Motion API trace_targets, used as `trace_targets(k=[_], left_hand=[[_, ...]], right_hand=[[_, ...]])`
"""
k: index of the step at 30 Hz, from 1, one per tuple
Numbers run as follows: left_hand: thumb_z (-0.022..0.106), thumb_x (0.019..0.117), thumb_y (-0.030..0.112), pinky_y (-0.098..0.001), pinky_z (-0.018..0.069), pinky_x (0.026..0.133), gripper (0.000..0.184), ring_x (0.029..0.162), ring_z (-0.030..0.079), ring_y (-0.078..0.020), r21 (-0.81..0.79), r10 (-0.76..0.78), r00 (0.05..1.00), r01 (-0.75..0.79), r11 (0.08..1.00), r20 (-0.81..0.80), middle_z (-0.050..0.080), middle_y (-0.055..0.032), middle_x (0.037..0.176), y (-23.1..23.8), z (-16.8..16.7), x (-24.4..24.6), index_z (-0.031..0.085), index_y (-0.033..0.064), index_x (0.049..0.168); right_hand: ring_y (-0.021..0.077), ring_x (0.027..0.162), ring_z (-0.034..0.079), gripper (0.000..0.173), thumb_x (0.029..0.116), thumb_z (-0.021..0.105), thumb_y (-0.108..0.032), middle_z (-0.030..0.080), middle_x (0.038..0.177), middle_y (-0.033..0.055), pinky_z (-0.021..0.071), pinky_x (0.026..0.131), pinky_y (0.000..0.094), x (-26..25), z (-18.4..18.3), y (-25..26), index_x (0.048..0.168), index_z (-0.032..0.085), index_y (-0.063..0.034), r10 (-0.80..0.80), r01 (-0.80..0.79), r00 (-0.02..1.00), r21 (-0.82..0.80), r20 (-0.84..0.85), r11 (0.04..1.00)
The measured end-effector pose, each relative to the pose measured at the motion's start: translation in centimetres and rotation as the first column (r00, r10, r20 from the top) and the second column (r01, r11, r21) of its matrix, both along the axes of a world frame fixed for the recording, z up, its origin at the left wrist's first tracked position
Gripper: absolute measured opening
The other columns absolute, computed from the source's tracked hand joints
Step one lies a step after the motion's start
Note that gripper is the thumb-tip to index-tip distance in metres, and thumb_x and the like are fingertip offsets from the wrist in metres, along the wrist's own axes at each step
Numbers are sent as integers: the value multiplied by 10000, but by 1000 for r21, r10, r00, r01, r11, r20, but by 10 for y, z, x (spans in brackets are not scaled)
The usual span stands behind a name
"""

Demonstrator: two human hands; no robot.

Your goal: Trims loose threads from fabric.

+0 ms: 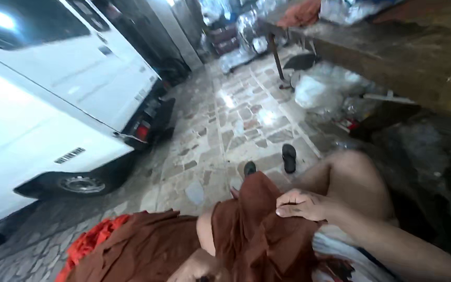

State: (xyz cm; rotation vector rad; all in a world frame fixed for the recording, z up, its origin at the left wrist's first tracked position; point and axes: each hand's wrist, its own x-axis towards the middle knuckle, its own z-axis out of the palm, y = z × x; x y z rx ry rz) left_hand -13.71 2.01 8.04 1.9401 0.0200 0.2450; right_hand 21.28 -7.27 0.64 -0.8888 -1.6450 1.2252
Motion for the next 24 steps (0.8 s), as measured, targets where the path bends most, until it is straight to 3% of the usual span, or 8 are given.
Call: trace_targets(k=[3,6,11,14,17,19,22,24], left_hand=[[634,992,483,-167,564,672,311,733,661,38,-42,421,901,-426,904,-104,746,99,883,-15,-60,-9,767,230,1116],[637,1004,432,-186,573,724,279,806,685,4,-43,642,765,-644,764,-48,754,84,955,-27,-83,-4,769,200,1087],[595,1037,363,-128,506,667,274,761,608,62,4,688,723,-690,724,70,718,96,983,-25,-84,16,753,140,1052],[607,1014,363,-162,542,763,340,882,649,27,204,668,744,-651,731,-17,731,14,1042,-23,-83,30,742,59,1085],[565,1030,346,-236,566,834,338,914,677,-23,325,588,790,-517,792,-177,745,-14,1044,-30,-94,41,762,82,1111],[527,1048,260,-217,562,829,302,888,673,-7,303,587,792,-525,795,-169,748,-9,1013,-34,-101,36,760,72,1092],[557,1027,194,-149,535,736,243,797,643,43,285,787,605,-738,611,-122,737,18,949,-32,-101,7,750,53,1069],[605,994,221,-129,505,659,205,734,616,57,300,860,488,-806,510,-149,723,52,919,-32,-100,-13,757,92,1041]], right_hand=[[-44,805,596,274,1029,584,-234,696,872,6,488,750,154,-7,-54,-25,994,723,-1,-106,106,993,-4,49,994],[-14,881,629,269,1024,606,-242,708,909,36,508,811,151,-6,-53,-47,986,725,-4,-128,118,988,112,89,987],[101,906,669,191,972,644,-207,720,920,56,545,823,245,-9,-31,-74,953,738,-41,-40,3,962,138,270,990],[153,837,684,152,941,649,-183,716,880,59,565,744,318,-17,-34,-87,917,744,-67,40,-81,929,97,367,992],[111,843,674,186,972,627,-222,711,871,35,561,759,271,-8,-35,-92,916,735,-81,-44,-9,928,139,369,990],[47,862,652,240,997,612,-285,700,884,18,546,783,213,13,-27,-92,935,724,-82,-173,123,914,156,367,980],[9,841,633,275,954,620,-282,701,875,34,531,778,179,54,-13,-86,914,735,-35,-355,313,827,167,436,935],[80,861,650,247,932,618,-240,704,914,59,545,799,278,76,-13,-83,942,752,-33,-398,400,724,127,564,908]])
